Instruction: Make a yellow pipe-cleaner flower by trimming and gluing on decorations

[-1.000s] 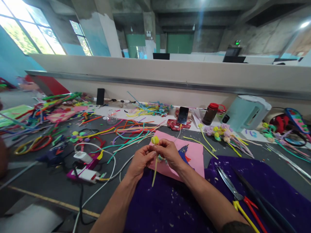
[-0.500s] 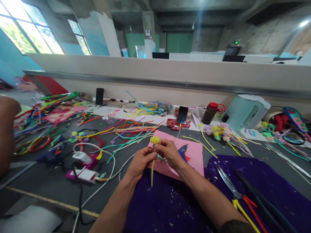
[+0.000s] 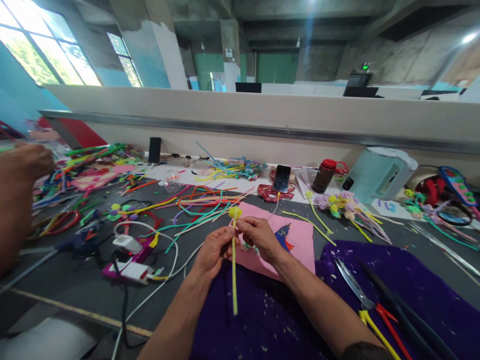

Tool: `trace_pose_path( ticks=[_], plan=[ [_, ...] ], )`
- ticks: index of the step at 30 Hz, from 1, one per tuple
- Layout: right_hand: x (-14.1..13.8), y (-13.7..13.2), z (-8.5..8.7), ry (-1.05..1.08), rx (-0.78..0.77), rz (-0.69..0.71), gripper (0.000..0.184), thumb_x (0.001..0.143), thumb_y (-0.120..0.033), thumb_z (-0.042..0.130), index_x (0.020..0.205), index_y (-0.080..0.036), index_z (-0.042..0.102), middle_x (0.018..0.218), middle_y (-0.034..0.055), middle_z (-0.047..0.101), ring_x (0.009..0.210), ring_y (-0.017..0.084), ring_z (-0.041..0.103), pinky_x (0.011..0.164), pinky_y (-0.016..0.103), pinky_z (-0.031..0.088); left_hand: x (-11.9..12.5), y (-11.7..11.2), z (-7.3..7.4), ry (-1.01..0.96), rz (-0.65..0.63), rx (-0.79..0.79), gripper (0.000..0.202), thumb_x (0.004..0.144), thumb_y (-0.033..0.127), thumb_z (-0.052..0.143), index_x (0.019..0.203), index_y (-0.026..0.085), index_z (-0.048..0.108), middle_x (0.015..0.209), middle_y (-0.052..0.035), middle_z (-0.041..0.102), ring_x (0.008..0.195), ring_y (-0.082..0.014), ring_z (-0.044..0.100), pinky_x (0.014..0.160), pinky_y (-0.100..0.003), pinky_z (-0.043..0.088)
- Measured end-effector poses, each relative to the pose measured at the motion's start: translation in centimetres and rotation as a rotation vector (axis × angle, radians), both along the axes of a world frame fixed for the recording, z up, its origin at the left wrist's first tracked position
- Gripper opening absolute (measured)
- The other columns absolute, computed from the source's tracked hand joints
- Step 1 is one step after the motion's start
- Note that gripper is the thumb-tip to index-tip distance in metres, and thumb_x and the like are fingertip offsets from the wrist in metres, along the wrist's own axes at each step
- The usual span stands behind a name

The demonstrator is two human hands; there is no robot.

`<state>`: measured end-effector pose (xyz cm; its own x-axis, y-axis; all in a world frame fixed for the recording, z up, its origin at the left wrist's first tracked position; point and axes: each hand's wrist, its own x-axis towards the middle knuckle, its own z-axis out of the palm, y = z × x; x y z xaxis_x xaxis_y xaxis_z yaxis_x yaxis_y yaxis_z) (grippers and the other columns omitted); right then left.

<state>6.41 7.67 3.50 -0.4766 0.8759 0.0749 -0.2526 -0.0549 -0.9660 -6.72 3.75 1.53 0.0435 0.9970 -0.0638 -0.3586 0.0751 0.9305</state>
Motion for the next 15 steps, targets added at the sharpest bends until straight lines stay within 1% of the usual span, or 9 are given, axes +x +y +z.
trace_pose_path(
  ticks=[3, 7, 12, 15],
  plan=[
    [0.0, -0.1, 0.1, 0.001, -0.010, 0.014, 0.025, 0.073, -0.038, 0.061, 0.068, -0.013, 0.061, 0.048, -0.0044, 0.046, 0.039, 0.004, 0.031, 0.039, 0.021, 0.017, -0.1, 0.0, 0.0, -0.052, -0.018, -0.023, 0.023, 0.071, 0.035, 0.062, 0.066, 0.013, 0.061, 0.053, 0.0013, 0.058, 0.035, -0.0015, 0.040, 0.036, -0.016, 0.025],
    [0.1, 0.1, -0.2, 0.003, -0.040, 0.005, 0.027, 0.071, -0.038, 0.062, 0.062, -0.013, 0.059, 0.048, -0.0046, 0.044, 0.039, 0.004, 0.030, 0.039, 0.020, 0.017, 0.1, 0.0, 0.1, -0.060, -0.056, -0.044, 0.023, 0.069, 0.035, 0.063, 0.071, 0.012, 0.063, 0.054, 0.0001, 0.060, 0.035, -0.0018, 0.041, 0.035, -0.015, 0.024],
    [0.0, 0.5, -0.9, -0.014, -0.077, -0.021, 0.026, 0.067, -0.036, 0.065, 0.076, -0.012, 0.065, 0.047, -0.0058, 0.044, 0.037, 0.003, 0.026, 0.038, 0.020, 0.014, 0.2, -0.1, 0.2, 0.027, -0.073, -0.025, 0.023, 0.070, 0.035, 0.064, 0.066, 0.012, 0.060, 0.055, 0.0000, 0.060, 0.035, -0.0017, 0.040, 0.035, -0.015, 0.024],
    [-0.1, 0.6, -1.1, -0.029, -0.065, -0.047, 0.024, 0.068, -0.034, 0.065, 0.077, -0.012, 0.066, 0.046, -0.0066, 0.042, 0.037, 0.003, 0.025, 0.038, 0.020, 0.013, 0.2, -0.1, 0.1, 0.071, -0.060, -0.005, 0.023, 0.072, 0.035, 0.062, 0.068, 0.013, 0.060, 0.056, 0.0003, 0.060, 0.036, -0.0022, 0.041, 0.036, -0.015, 0.024]
  ],
)
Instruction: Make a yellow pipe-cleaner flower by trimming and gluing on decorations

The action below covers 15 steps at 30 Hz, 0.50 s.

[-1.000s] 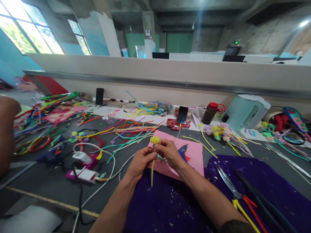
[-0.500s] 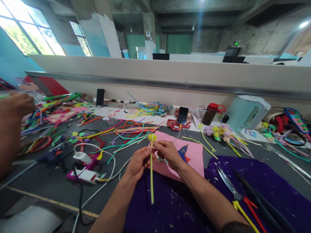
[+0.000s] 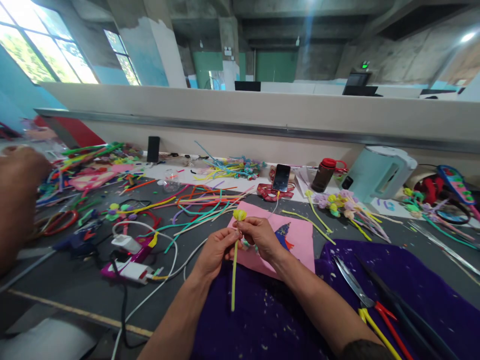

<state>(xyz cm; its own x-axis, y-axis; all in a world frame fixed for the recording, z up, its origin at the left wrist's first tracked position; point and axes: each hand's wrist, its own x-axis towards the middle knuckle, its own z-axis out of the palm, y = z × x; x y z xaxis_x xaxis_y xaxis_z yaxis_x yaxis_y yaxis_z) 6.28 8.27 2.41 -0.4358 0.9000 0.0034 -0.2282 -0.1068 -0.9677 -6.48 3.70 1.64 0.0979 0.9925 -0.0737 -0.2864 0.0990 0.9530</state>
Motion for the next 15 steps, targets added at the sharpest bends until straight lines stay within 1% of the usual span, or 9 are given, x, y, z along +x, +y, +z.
trace_pose_path(
  ticks=[5, 8, 10, 12, 15],
  plan=[
    [0.07, -0.19, 0.30, -0.042, 0.075, -0.036, 0.019, 0.068, -0.030, 0.064, 0.061, -0.013, 0.060, 0.045, -0.0065, 0.041, 0.039, 0.004, 0.026, 0.039, 0.020, 0.015, 0.13, -0.02, -0.07, 0.038, 0.000, 0.008, 0.024, 0.073, 0.036, 0.061, 0.067, 0.013, 0.058, 0.057, -0.0002, 0.060, 0.037, -0.0025, 0.041, 0.037, -0.015, 0.025],
    [0.21, -0.30, 0.59, -0.081, 0.144, -0.058, 0.018, 0.069, -0.029, 0.062, 0.060, -0.014, 0.059, 0.046, -0.0059, 0.043, 0.041, 0.005, 0.028, 0.040, 0.020, 0.018, 0.23, -0.08, 0.00, 0.048, -0.007, 0.009, 0.025, 0.072, 0.037, 0.061, 0.067, 0.012, 0.058, 0.058, -0.0009, 0.060, 0.038, -0.0029, 0.041, 0.036, -0.015, 0.025],
    [0.31, -0.29, 0.74, -0.110, 0.205, -0.080, 0.019, 0.071, -0.029, 0.061, 0.059, -0.014, 0.059, 0.047, -0.0054, 0.044, 0.042, 0.005, 0.031, 0.042, 0.020, 0.022, 0.22, -0.11, 0.12, 0.048, 0.005, 0.014, 0.024, 0.071, 0.036, 0.063, 0.071, 0.012, 0.059, 0.060, -0.0009, 0.060, 0.040, -0.0032, 0.043, 0.037, -0.015, 0.026],
    [0.36, -0.26, 0.81, -0.146, 0.275, -0.117, 0.020, 0.071, -0.028, 0.061, 0.057, -0.015, 0.058, 0.049, -0.0047, 0.046, 0.046, 0.007, 0.035, 0.045, 0.020, 0.026, 0.12, -0.08, 0.27, 0.032, 0.057, 0.016, 0.024, 0.068, 0.034, 0.066, 0.080, 0.013, 0.061, 0.064, 0.0000, 0.060, 0.043, -0.0036, 0.045, 0.037, -0.015, 0.027],
    [0.34, -0.30, 0.73, -0.206, 0.366, -0.166, 0.019, 0.069, -0.029, 0.063, 0.057, -0.015, 0.058, 0.052, -0.0039, 0.047, 0.051, 0.008, 0.039, 0.048, 0.021, 0.029, -0.13, 0.07, 0.43, -0.030, 0.184, 0.034, 0.030, 0.065, 0.031, 0.068, 0.090, 0.016, 0.060, 0.066, 0.0023, 0.057, 0.047, -0.0043, 0.048, 0.038, -0.014, 0.029]
  ],
)
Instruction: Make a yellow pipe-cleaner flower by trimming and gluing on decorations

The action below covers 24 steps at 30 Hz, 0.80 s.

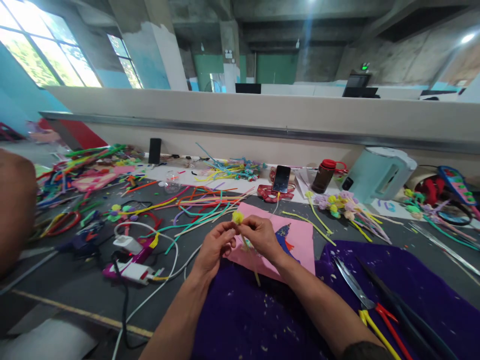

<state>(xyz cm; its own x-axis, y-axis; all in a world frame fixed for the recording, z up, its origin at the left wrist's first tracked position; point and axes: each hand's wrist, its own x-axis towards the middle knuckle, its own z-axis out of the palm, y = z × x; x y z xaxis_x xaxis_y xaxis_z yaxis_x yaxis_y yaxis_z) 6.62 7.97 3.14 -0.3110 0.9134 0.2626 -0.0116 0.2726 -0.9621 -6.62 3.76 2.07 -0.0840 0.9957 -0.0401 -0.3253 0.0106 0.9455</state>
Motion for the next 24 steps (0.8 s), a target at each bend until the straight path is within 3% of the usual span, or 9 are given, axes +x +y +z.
trace_pose_path(
  ticks=[4, 11, 24],
  plan=[
    [-0.13, -0.23, -0.33, -0.056, 0.059, -0.005, 0.019, 0.071, -0.031, 0.062, 0.060, -0.015, 0.060, 0.055, -0.0030, 0.050, 0.052, 0.009, 0.041, 0.049, 0.021, 0.031, -0.18, 0.19, -0.06, -0.091, 0.080, 0.053, 0.030, 0.064, 0.030, 0.069, 0.090, 0.017, 0.061, 0.063, 0.0037, 0.054, 0.050, -0.0048, 0.048, 0.039, -0.015, 0.030],
    [-0.21, -0.56, -0.25, -0.127, 0.107, 0.048, 0.015, 0.073, -0.026, 0.059, 0.064, -0.015, 0.063, 0.060, -0.0002, 0.059, 0.058, 0.012, 0.051, 0.055, 0.021, 0.039, 0.00, 0.09, -0.28, -0.125, 0.006, 0.004, 0.022, 0.061, 0.024, 0.071, 0.079, 0.016, 0.063, 0.060, 0.0040, 0.054, 0.048, -0.0035, 0.044, 0.039, -0.014, 0.029],
    [-0.48, -0.43, -0.98, -0.227, 0.109, 0.030, 0.018, 0.074, -0.030, 0.059, 0.069, -0.015, 0.067, 0.061, 0.0007, 0.061, 0.054, 0.012, 0.050, 0.050, 0.021, 0.036, -0.33, 0.62, -0.72, -0.258, -0.005, -0.031, 0.025, 0.060, 0.025, 0.071, 0.082, 0.014, 0.063, 0.065, 0.0027, 0.053, 0.049, -0.0030, 0.043, 0.037, -0.013, 0.025]
  ],
)
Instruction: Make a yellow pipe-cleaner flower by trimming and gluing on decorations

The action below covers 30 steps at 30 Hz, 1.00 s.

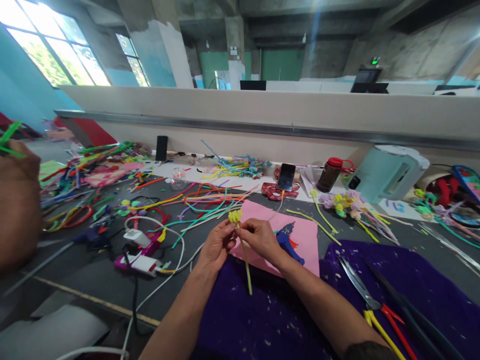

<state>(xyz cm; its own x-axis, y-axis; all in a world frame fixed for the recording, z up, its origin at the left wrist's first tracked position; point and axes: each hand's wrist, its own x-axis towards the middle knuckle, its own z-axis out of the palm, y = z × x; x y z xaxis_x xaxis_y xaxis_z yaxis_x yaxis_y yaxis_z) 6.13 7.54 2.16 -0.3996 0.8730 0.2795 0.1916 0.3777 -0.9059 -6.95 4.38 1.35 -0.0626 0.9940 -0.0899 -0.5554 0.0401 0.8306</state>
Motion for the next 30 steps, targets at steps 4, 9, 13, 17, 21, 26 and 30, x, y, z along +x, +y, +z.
trace_pose_path(
  ticks=[4, 9, 13, 17, 21, 26, 30],
  plan=[
    [0.0, -0.1, 0.0, -0.009, 0.001, -0.017, 0.018, 0.074, -0.030, 0.059, 0.069, -0.015, 0.067, 0.061, 0.0007, 0.061, 0.054, 0.011, 0.050, 0.050, 0.021, 0.035, -0.1, 0.0, -0.1, 0.022, -0.022, -0.006, 0.026, 0.059, 0.022, 0.072, 0.081, 0.013, 0.064, 0.064, 0.0026, 0.051, 0.049, -0.0022, 0.040, 0.037, -0.012, 0.026],
    [-0.1, -0.3, 0.2, -0.009, 0.004, -0.020, 0.018, 0.074, -0.029, 0.059, 0.069, -0.014, 0.067, 0.060, 0.0003, 0.061, 0.054, 0.011, 0.051, 0.050, 0.021, 0.035, -0.1, 0.0, -0.1, 0.013, -0.035, -0.024, 0.022, 0.060, 0.025, 0.072, 0.076, 0.013, 0.063, 0.061, 0.0034, 0.050, 0.046, -0.0017, 0.039, 0.036, -0.012, 0.025],
    [-0.1, -0.2, 0.1, -0.009, 0.011, -0.019, 0.017, 0.074, -0.029, 0.058, 0.069, -0.015, 0.067, 0.061, 0.0006, 0.062, 0.054, 0.012, 0.052, 0.050, 0.021, 0.036, 0.0, 0.0, 0.1, 0.007, -0.039, -0.032, 0.025, 0.059, 0.028, 0.073, 0.076, 0.014, 0.061, 0.061, 0.0036, 0.051, 0.047, -0.0029, 0.042, 0.036, -0.013, 0.025],
    [-0.2, -0.3, 0.1, -0.012, 0.028, -0.020, 0.017, 0.076, -0.028, 0.057, 0.069, -0.016, 0.067, 0.062, 0.0012, 0.063, 0.057, 0.012, 0.053, 0.052, 0.022, 0.038, 0.0, -0.1, 0.2, 0.015, -0.041, -0.044, 0.024, 0.059, 0.029, 0.072, 0.075, 0.014, 0.060, 0.061, 0.0035, 0.051, 0.049, -0.0038, 0.044, 0.036, -0.013, 0.026],
    [-0.1, -0.4, 0.3, -0.023, 0.050, -0.030, 0.017, 0.076, -0.028, 0.057, 0.068, -0.016, 0.067, 0.062, 0.0015, 0.062, 0.056, 0.012, 0.052, 0.051, 0.022, 0.037, 0.1, -0.1, 0.3, 0.022, -0.033, -0.047, 0.024, 0.058, 0.028, 0.073, 0.072, 0.013, 0.061, 0.059, 0.0038, 0.050, 0.047, -0.0033, 0.043, 0.036, -0.014, 0.025],
    [0.4, -0.1, 0.8, -0.053, 0.069, -0.033, 0.021, 0.074, -0.033, 0.060, 0.066, -0.016, 0.067, 0.057, 0.0004, 0.059, 0.051, 0.011, 0.049, 0.047, 0.021, 0.034, 0.0, -0.1, 0.5, 0.036, 0.013, -0.033, 0.026, 0.057, 0.031, 0.073, 0.073, 0.013, 0.061, 0.058, 0.0047, 0.050, 0.042, -0.0015, 0.038, 0.035, -0.014, 0.023],
    [0.9, 0.2, 1.3, -0.039, 0.109, -0.095, 0.022, 0.080, -0.032, 0.053, 0.080, -0.017, 0.069, 0.066, 0.0016, 0.060, 0.055, 0.012, 0.050, 0.049, 0.022, 0.035, 0.0, -0.3, 0.7, 0.055, 0.051, 0.011, 0.027, 0.062, 0.033, 0.070, 0.079, 0.014, 0.060, 0.065, 0.0024, 0.058, 0.039, -0.0003, 0.037, 0.033, -0.014, 0.020]
  ],
)
